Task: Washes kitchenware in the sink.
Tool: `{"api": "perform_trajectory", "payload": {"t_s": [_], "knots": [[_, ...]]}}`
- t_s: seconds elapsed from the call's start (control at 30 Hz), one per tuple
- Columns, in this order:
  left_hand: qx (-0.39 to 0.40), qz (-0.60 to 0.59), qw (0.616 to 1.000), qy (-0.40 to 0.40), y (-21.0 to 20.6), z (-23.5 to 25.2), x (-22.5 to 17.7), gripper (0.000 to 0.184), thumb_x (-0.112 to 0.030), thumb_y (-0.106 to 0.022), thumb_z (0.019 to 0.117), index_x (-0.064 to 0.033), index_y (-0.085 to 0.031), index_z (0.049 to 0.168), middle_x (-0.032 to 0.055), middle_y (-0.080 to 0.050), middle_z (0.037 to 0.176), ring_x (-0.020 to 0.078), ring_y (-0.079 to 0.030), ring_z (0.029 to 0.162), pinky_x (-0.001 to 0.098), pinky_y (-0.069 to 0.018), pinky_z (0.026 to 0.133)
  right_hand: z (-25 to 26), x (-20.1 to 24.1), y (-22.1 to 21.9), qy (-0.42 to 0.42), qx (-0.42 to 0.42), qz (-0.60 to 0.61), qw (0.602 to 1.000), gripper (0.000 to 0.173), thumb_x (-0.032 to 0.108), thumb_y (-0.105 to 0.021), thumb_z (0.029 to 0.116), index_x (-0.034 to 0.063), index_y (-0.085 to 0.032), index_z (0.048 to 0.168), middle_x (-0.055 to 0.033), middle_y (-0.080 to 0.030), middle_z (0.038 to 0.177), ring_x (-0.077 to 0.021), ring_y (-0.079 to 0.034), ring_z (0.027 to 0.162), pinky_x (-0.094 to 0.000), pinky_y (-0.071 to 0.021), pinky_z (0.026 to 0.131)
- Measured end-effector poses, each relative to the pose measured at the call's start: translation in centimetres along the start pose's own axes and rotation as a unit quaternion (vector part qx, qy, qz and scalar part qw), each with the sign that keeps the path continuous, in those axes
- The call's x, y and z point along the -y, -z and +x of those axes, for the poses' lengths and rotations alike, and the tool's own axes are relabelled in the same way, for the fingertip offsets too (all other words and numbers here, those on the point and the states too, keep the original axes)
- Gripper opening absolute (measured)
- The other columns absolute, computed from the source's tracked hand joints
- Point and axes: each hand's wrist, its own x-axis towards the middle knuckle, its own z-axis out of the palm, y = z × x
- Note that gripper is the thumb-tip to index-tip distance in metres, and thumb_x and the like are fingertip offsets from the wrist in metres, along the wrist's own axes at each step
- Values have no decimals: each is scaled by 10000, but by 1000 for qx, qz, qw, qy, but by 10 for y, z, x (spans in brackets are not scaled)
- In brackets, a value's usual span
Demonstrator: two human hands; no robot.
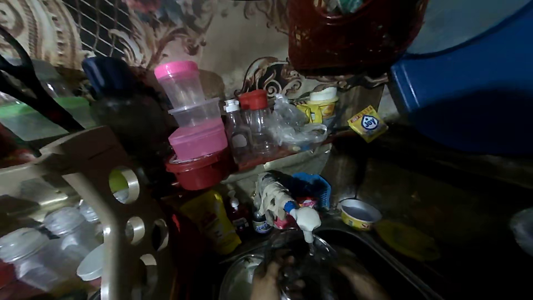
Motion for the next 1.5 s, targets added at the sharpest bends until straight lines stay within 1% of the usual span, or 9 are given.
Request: {"api": "perform_trajectory", "payload": {"t_s": [0.33, 0.53, 0.67, 0.77, 0.87, 0.97, 1.07, 1.17, 1.5], "knots": [[-203, -54, 973, -100, 51, -19, 15, 786, -595, -129, 1080, 11, -561, 1332, 181, -715, 1097, 299, -729, 876, 474, -619, 725, 6, 18, -91, -103, 93, 106, 985, 409, 281, -437, 1116, 75, -503, 1462, -153, -681, 1121, -218, -663, 885, -372, -534, 724], [-259, -95, 947, -163, 62, -22, 30, 674, -522, -109, 1098, -29, -565, 1161, 58, -685, 897, 157, -674, 797, 370, -578, 749, -6, 38, -112, -34, 4, 226, 974, 326, 278, -466, 1104, 27, -656, 1188, -72, -711, 891, -103, -614, 658, -242, -461, 546], [-206, -89, 960, -168, 72, -22, 29, 460, -296, -252, 1109, 7, -536, 1309, 127, -666, 1105, 189, -660, 967, 375, -564, 844, -6, 31, -115, 13, -38, 311, 950, 321, 259, -480, 1096, 6, -668, 1039, -37, -646, 722, -88, -576, 582, -224, -466, 525], [-152, -229, 953, -124, 70, -17, 30, 277, -199, -328, 1031, -123, -593, 1000, -11, -682, 804, 108, -687, 760, 340, -594, 689, -6, 24, -108, 60, -7, 378, 924, 401, 234, -387, 1113, 76, -622, 829, 17, -623, 651, -48, -548, 528, -191, -461, 503], [-66, -280, 954, -83, 66, -17, 21, 358, -104, -273, 994, -110, -552, 1217, -1, -695, 806, 81, -655, 630, 279, -579, 597, -2, 15, -88, 35, 84, 379, 921, 376, 182, -333, 1086, 41, -668, 990, -25, -702, 806, -60, -601, 586, -201, -489, 506], [-5, -234, 966, -108, 70, -5, 16, 706, 3, -325, 880, -112, -219, 1568, 90, -615, 1240, 122, -668, 853, 294, -577, 699, 0, 14, -56, -75, 188, 273, 940, 337, 176, -421, 1084, 1, -564, 1335, -157, -681, 1099, -235, -690, 886, -392, -592, 740], [27, -154, 979, -130, 71, 12, 18, 779, 3, -380, 878, -125, -172, 1618, 140, -471, 1497, 186, -628, 1128, 345, -567, 857, -8, 21, -37, -102, 188, 196, 957, 205, 97, -452, 1059, 18, -595, 1184, -105, -705, 934, -193, -702, 795, -365, -610, 701], [1, -119, 990, -72, 57, 23, 25, 633, 5, -440, 974, -132, -320, 1580, 135, -611, 1319, 144, -672, 826, 281, -568, 661, 1, 15, -25, -107, 112, 260, 953, 192, 68, -439, 1050, -8, -609, 1100, -133, -711, 864, -205, -699, 712, -347, -598, 616], [65, -112, 990, 61, -13, 52, 62, 141, -111, -558, 1013, -12, -598, 1105, 76, -657, 810, 135, -624, 641, 273, -538, 575, 6, 30, 14, 8, -20, 209, 978, 384, 94, -496, 1060, 47, -461, 1439, -138, -698, 993, -183, -658, 658, -330, -562, 560]]}}
